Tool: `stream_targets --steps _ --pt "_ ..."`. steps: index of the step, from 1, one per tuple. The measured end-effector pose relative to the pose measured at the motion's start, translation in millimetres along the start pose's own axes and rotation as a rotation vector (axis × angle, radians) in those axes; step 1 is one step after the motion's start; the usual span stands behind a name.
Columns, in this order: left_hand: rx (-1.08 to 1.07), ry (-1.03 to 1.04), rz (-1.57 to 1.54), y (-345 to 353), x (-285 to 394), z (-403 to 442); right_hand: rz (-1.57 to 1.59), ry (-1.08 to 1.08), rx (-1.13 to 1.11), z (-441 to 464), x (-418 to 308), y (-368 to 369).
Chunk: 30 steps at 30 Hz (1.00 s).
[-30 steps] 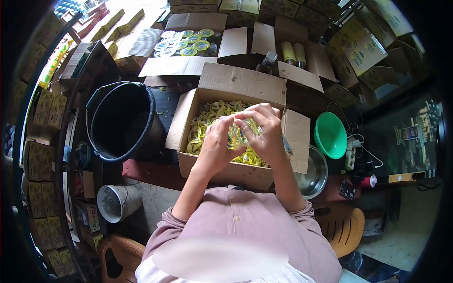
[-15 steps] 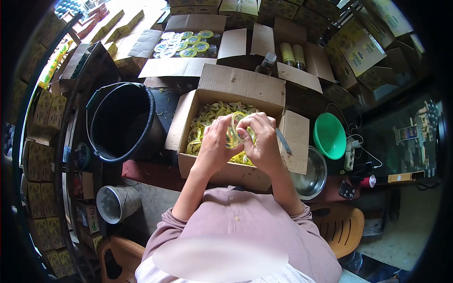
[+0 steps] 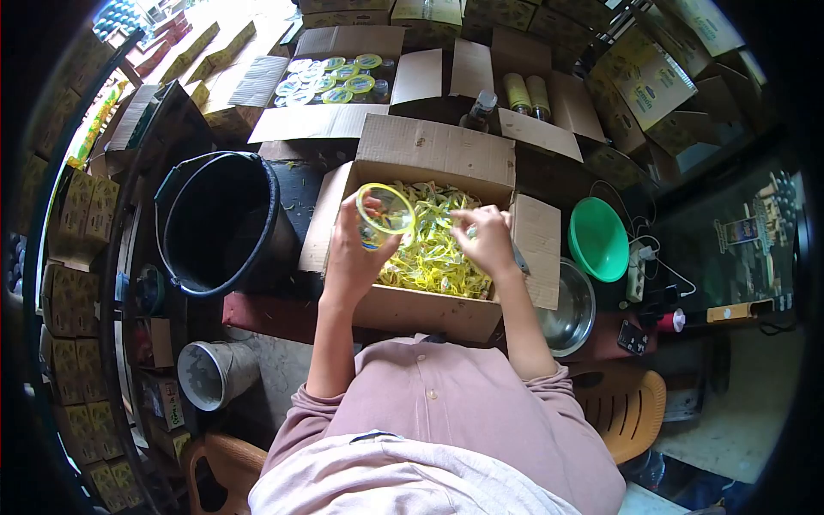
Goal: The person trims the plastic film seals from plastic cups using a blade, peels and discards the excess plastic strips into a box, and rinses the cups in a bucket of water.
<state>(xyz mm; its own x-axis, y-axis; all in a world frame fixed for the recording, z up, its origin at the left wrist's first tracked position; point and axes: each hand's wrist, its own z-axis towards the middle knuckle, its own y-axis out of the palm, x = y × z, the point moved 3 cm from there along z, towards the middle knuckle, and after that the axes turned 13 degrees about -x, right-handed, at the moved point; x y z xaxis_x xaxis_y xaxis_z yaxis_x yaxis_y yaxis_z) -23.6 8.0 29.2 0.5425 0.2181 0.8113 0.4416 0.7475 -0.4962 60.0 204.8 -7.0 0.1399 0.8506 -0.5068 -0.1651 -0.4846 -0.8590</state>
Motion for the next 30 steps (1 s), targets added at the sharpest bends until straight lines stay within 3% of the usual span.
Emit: stream_targets --steps 1,2,6,9,11,13,14,15,17,19,21,22,23,26,27,30 --pt "0.013 0.009 0.013 -4.8 -1.8 -0.6 -0.398 -0.002 -0.031 1.2 2.6 6.1" --pt "0.02 0.005 -0.017 -9.8 -5.1 -2.3 -0.208 0.094 -0.163 2.7 12.4 16.1" --pt "0.088 0.005 -0.256 -42.9 -17.6 -18.0 -0.266 0.109 -0.113 3.3 12.3 16.1" --pt "0.23 0.048 -0.461 -89.7 -26.9 -38.6 0.528 0.09 -0.431 22.6 12.6 -3.0" --pt "0.326 0.064 -0.44 -120.1 -43.6 -54.2 0.833 -0.007 -0.362 29.9 6.6 -23.0" --pt "0.427 0.076 -0.338 -146.7 -57.7 -66.8 1.551 -0.273 -0.41 40.3 30.3 -8.6" --pt "0.466 0.047 -0.31 -161.8 -65.8 -72.8 1.513 -0.079 -0.497 45.7 33.6 10.1" --pt "0.55 0.058 -0.379 -174.9 -78.4 -78.5 0.592 0.025 -0.476 49.5 36.6 34.5" --pt "0.628 0.106 -0.286 -201.6 -96.3 -86.0 -0.747 -0.13 -0.038 44.0 -22.8 22.6" --pt "0.729 0.073 -0.271 -215.3 -115.1 -89.5 0.01 -0.115 -0.051 57.3 -61.1 25.5" --pt "0.785 0.049 -0.225 -225.3 -134.7 -97.4 0.164 -0.201 -0.084 79.3 -106.5 29.8" --pt "0.8 0.051 -0.189 -226.2 -144.5 -100.3 0.463 -0.238 -0.05 93.7 -131.8 37.4" --pt "0.815 0.051 -0.152 -227.4 -151.4 -103.1 0.469 -0.292 -0.013 108.5 -160.7 44.9" --pt "0.835 0.048 -0.155 -223.7 -158.5 -104.0 0.303 -0.589 -0.152 164.6 -239.4 97.6" --pt "0.798 0.029 -0.125 -223.8 -154.4 -102.1 0.056 -0.626 -0.23 182.6 -258.9 123.0" --pt "0.768 0.071 -0.143 -224.4 -152.8 -100.6 -0.708 -0.376 -0.829 222.8 -272.3 232.0"
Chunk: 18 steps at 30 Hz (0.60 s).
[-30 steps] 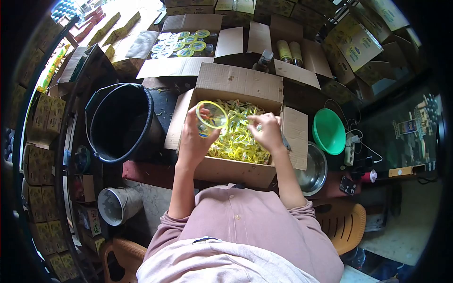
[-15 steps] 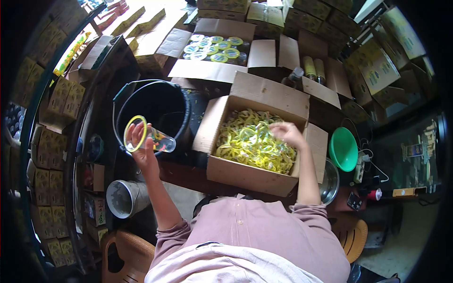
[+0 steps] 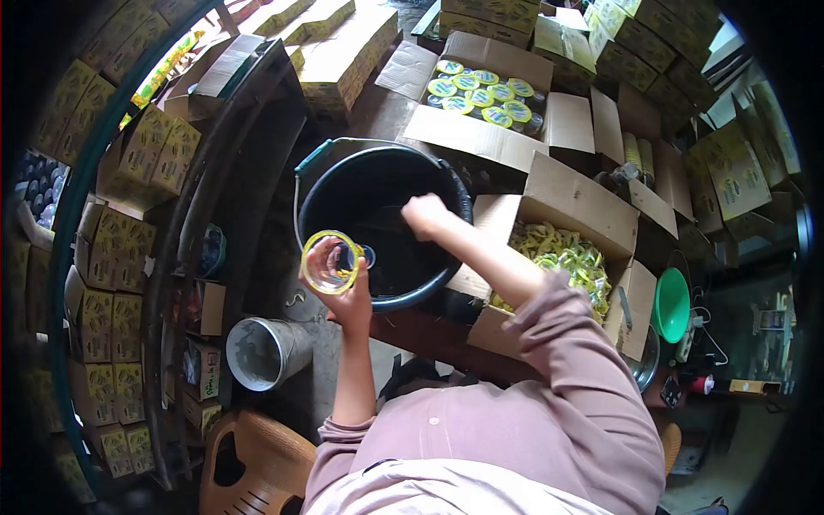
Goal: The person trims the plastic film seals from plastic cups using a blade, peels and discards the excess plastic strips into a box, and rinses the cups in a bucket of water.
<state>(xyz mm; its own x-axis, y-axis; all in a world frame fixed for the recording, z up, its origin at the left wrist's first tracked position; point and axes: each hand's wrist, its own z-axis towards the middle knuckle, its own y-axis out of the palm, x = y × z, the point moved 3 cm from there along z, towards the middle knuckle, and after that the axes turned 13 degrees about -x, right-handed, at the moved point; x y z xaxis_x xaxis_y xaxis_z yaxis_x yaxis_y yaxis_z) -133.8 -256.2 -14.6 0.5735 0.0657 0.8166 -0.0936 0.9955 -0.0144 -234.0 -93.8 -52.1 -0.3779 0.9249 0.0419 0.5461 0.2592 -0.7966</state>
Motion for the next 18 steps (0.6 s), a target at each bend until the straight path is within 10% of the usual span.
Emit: stream_targets --steps 8,11,15,17,18 --pt "0.011 0.037 -0.001 -0.9 -0.2 2.2 -0.294 0.032 0.061 -33.6 -9.8 -54.1" --pt "-0.001 0.032 0.005 -0.3 0.4 1.8 0.059 -0.145 0.49 -74.6 21.6 -95.1" --pt "-0.06 -0.002 0.015 -0.4 3.2 3.3 0.761 -0.466 0.384 -74.8 50.4 -66.0" --pt "-0.103 -0.03 0.013 -1.2 2.4 2.2 -0.182 -0.082 0.641 -81.4 34.8 -37.2" --pt "-0.122 -0.034 0.011 -1.2 0.5 2.3 0.098 -0.171 0.518 -87.3 28.9 -39.6"
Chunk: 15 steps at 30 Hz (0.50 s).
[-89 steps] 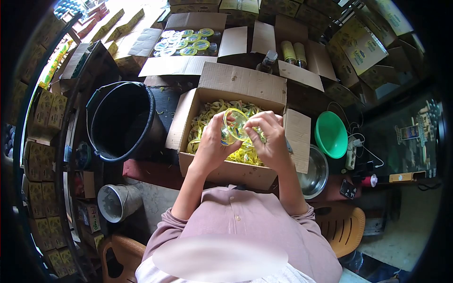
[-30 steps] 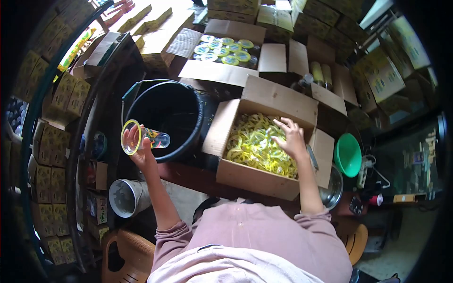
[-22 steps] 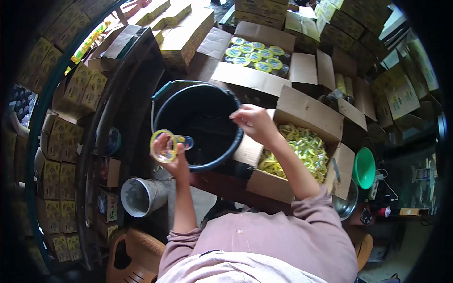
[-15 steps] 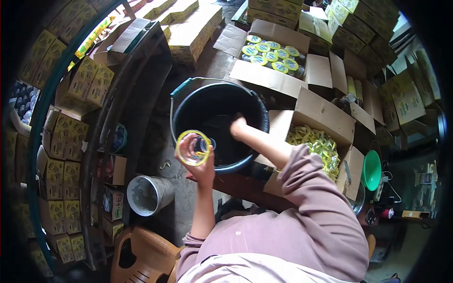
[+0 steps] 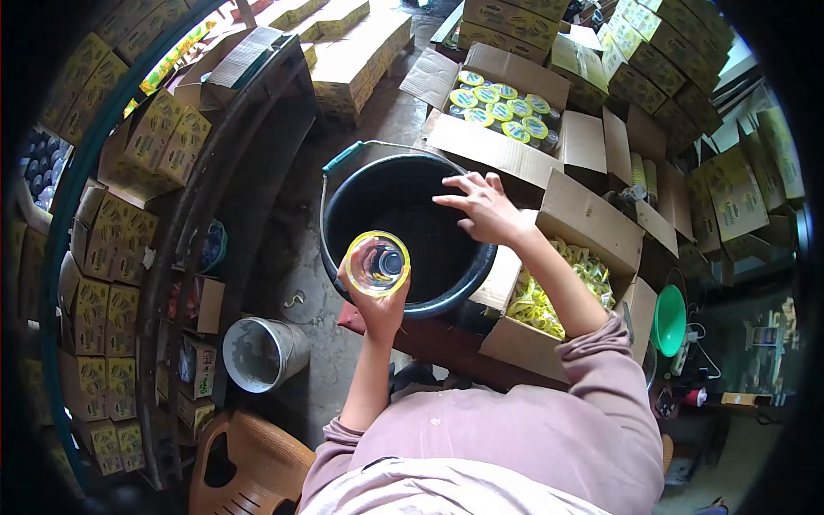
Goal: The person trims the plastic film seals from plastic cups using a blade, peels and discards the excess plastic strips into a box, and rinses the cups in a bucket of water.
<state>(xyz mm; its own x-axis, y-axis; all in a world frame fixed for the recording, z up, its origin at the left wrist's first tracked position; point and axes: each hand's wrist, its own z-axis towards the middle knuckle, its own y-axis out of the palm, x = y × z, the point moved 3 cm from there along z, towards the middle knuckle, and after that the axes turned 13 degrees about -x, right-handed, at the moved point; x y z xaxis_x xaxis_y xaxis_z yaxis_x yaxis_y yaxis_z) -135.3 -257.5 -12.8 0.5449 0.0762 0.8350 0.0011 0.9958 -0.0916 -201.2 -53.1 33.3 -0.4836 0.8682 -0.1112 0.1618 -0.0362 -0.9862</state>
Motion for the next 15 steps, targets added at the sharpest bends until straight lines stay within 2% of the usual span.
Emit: stream_targets --steps 1,2,3,5,6,7,10,11,13,14,15 --pt "-0.012 -0.003 -0.004 1.6 -1.0 1.1 0.201 0.007 0.061 -3.3 -4.2 -5.5" --pt "0.002 -0.008 -0.07 2.3 -0.5 2.4 0.254 0.04 0.071 -5.2 -4.8 -8.2" --pt "0.033 -0.086 -0.192 2.4 2.9 4.2 0.313 0.075 0.082 -7.7 -5.9 -8.2" --pt "0.1 -0.207 -0.389 3.9 -0.8 6.8 0.685 -0.055 0.309 -8.8 -5.0 10.9" --pt "0.118 -0.218 -0.613 7.4 -7.5 10.2 0.76 -0.005 0.333 -13.9 -14.1 10.9" --pt "0.153 -0.233 -0.829 13.3 -0.3 17.3 1.042 -0.012 0.265 -15.2 -18.8 21.1" --pt "0.169 -0.288 -0.928 20.5 -0.4 29.3 1.612 -0.117 -0.007 -30.3 -37.2 25.0" --pt "0.164 -0.303 -0.971 24.6 2.2 30.7 1.687 -0.126 0.054 -34.5 -40.7 26.2" --pt "0.153 -0.338 -1.054 32.9 6.3 31.1 1.552 -0.126 0.205 -42.1 -45.8 21.0" --pt "0.121 -0.358 -1.081 38.8 -1.1 27.3 1.521 -0.058 0.249 -46.8 -44.3 14.8" --pt "0.019 -0.422 -1.117 44.9 -0.4 26.2 1.575 -0.081 0.358 -48.9 -39.8 14.9"
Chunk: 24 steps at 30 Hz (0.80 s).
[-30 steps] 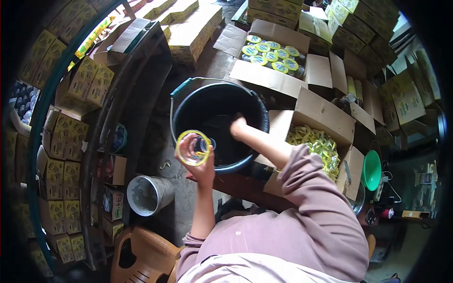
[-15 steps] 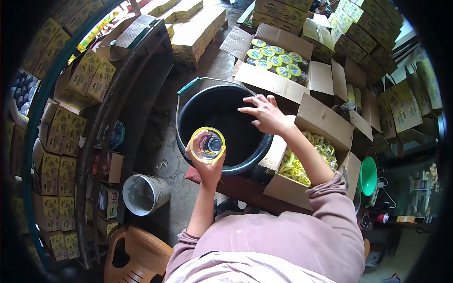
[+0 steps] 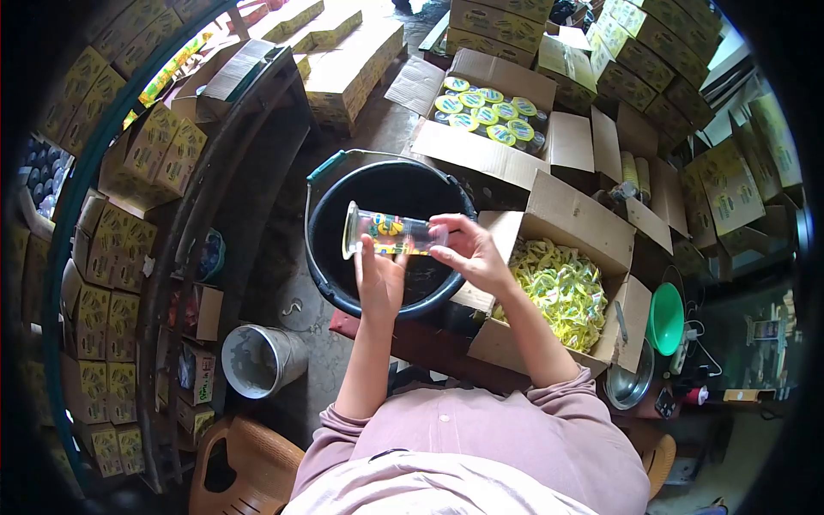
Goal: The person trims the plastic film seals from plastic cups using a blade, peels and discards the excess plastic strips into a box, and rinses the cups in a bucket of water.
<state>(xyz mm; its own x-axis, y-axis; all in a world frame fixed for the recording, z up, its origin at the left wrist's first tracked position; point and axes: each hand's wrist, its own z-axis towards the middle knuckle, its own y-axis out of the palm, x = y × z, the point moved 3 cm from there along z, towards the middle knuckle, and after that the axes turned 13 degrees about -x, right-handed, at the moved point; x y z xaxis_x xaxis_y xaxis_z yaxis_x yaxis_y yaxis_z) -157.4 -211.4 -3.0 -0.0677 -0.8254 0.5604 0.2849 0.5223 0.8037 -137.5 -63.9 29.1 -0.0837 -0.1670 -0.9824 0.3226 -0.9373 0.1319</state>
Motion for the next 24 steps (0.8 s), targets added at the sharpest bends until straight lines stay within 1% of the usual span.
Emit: stream_targets --steps 2,3,4,6,7,8,10,12,13,14,15,16,17,18,19,20,21,22,23,24 --pt "-0.123 -0.413 -0.282 1.1 -11.8 -15.2 -0.498 -0.095 0.116 -2.0 -18.2 -18.2" --pt "-0.184 -0.557 -0.319 11.1 -11.0 -26.2 -0.749 -0.162 0.189 -3.7 -36.9 -18.6" --pt "-0.24 -0.615 -0.178 27.1 -3.4 -36.5 -0.903 -0.183 0.175 -6.2 -48.4 -17.0" --pt "-0.453 -0.583 0.092 28.4 5.9 -46.6 -1.056 -0.18 -0.146 -6.0 -35.7 -20.3" --pt "-0.375 -0.451 0.287 26.7 12.0 -47.5 -0.993 -0.118 -0.204 -5.8 -32.6 -18.6" --pt "-0.296 -0.307 0.48 23.9 19.4 -46.5 -0.963 -0.259 -0.093 -4.9 -41.1 -16.8" --pt "-0.099 -0.036 0.76 8.5 31.9 -42.8 -0.891 -0.293 0.045 -5.6 -50.0 -14.4" --pt "0.066 0.189 1.12 -2.1 42.3 -41.6 -1.101 -0.117 -0.197 -8.0 -36.9 -15.9" --pt "0.074 0.226 1.203 -3.6 43.6 -41.3 -1.115 -0.117 -0.21 -11.8 -34.2 -14.3" --pt "0.077 0.268 1.287 -4.9 45.6 -39.2 -0.99 -0.199 -0.106 -15.1 -39.1 -17.7" --pt "0.089 0.27 1.385 -8.3 45.3 -38.1 -0.879 -0.203 -0.014 -18.7 -46.8 -24.2" --pt "0.093 0.256 1.404 -14.7 42.2 -37.5 -0.767 -0.205 0.074 -23.9 -54.3 -33.2" --pt "0.085 0.233 1.432 -17.4 37.6 -37.2 -0.777 -0.178 0.164 -31.0 -59.6 -48.9" --pt "0.076 0.21 1.462 -18.7 33.8 -36.7 -0.688 -0.136 0.279 -41.6 -66.8 -68.4" --pt "0.052 0.234 1.517 -16.8 31.3 -37.4 -0.731 -0.105 0.406 -54.3 -63.6 -97.6" --pt "0.027 0.257 1.572 -15.0 29.2 -38.2 -0.691 -0.133 0.561 -66.8 -83.7 -116.6" --pt "0.032 0.258 1.576 -16.5 27.9 -38.3 -0.822 -0.175 0.68 -82.6 -89.4 -152.7" --pt "0.05 0.241 1.566 -16.7 27.3 -37.8 -0.84 -0.134 0.783 -101.5 -98.1 -186.3" --pt "0.077 0.239 1.57 -18.3 27.5 -38.0 -0.974 -0.153 0.911 -118.0 -109.5 -220.5" --pt "0.106 0.24 1.574 -19.2 27.2 -37.8 -1.056 -0.129 1.008 -131.1 -125.7 -247.6"
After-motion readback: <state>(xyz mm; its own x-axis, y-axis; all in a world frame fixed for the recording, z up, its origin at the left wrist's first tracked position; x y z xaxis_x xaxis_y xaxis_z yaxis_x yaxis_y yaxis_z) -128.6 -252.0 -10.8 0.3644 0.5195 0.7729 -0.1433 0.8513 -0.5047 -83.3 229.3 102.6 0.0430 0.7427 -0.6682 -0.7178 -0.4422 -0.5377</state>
